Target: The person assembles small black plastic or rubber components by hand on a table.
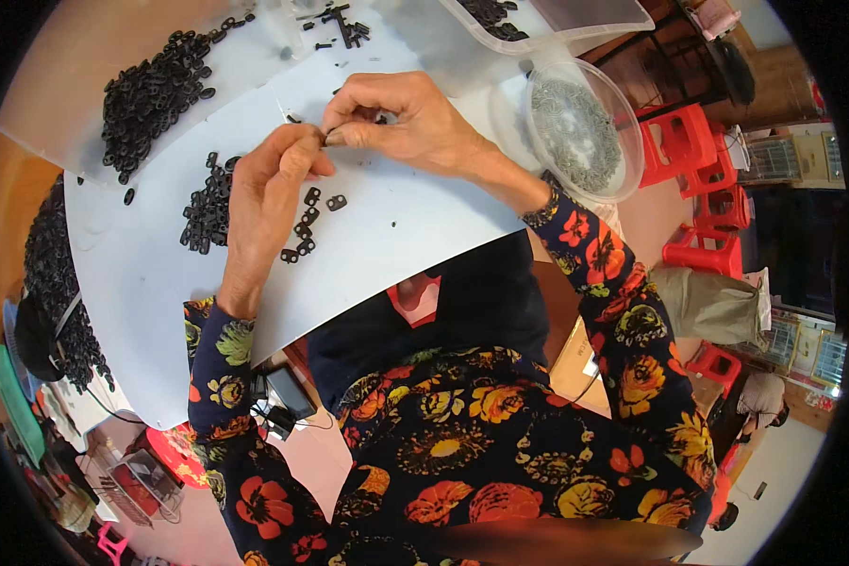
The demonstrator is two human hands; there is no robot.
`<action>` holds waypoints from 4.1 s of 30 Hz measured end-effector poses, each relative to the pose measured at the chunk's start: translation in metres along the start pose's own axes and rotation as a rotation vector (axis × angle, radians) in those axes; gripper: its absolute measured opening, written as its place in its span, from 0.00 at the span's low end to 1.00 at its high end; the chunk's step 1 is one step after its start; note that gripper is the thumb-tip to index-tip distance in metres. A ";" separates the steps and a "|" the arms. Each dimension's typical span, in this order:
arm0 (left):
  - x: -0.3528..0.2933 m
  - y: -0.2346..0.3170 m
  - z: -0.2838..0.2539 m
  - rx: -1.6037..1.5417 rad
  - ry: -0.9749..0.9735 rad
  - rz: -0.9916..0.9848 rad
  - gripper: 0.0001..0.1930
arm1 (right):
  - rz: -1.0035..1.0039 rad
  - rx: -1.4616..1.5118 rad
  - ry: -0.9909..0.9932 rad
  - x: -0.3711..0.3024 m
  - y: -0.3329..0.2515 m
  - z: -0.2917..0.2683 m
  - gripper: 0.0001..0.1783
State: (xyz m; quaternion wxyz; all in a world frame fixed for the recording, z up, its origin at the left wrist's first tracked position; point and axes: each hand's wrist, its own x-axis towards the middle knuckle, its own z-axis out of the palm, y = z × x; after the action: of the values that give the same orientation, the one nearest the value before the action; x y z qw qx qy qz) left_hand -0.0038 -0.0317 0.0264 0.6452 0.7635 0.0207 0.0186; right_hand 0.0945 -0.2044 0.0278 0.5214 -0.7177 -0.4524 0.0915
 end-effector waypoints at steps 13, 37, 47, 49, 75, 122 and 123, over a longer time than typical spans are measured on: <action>0.010 -0.033 -0.003 -0.735 -0.179 -0.074 0.09 | 0.116 0.505 0.150 -0.006 0.004 0.020 0.08; 0.015 -0.038 -0.016 -0.658 0.088 -0.022 0.06 | -0.042 -0.412 0.178 -0.012 0.020 -0.012 0.05; 0.017 -0.040 -0.016 -0.603 0.104 -0.035 0.07 | -0.157 -0.662 -0.005 -0.008 0.028 -0.009 0.07; 0.014 -0.039 -0.016 -0.597 0.104 -0.017 0.06 | -0.093 -0.573 0.015 -0.005 0.022 -0.009 0.07; 0.012 -0.035 -0.011 -0.557 0.109 -0.021 0.08 | -0.104 -0.877 -0.287 0.023 0.023 -0.016 0.03; 0.007 -0.034 -0.002 -0.334 0.145 0.091 0.10 | 0.115 0.414 0.186 0.014 0.016 0.035 0.14; 0.007 -0.035 -0.003 -0.327 0.141 0.094 0.10 | 0.113 0.413 0.187 0.013 0.016 0.035 0.14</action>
State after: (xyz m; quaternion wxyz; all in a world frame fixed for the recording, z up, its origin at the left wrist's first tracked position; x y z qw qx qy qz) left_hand 0.0026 -0.0229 -0.0075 0.7560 0.6455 0.0266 0.1053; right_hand 0.0898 -0.1716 0.0036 0.6908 -0.6254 -0.3332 0.1441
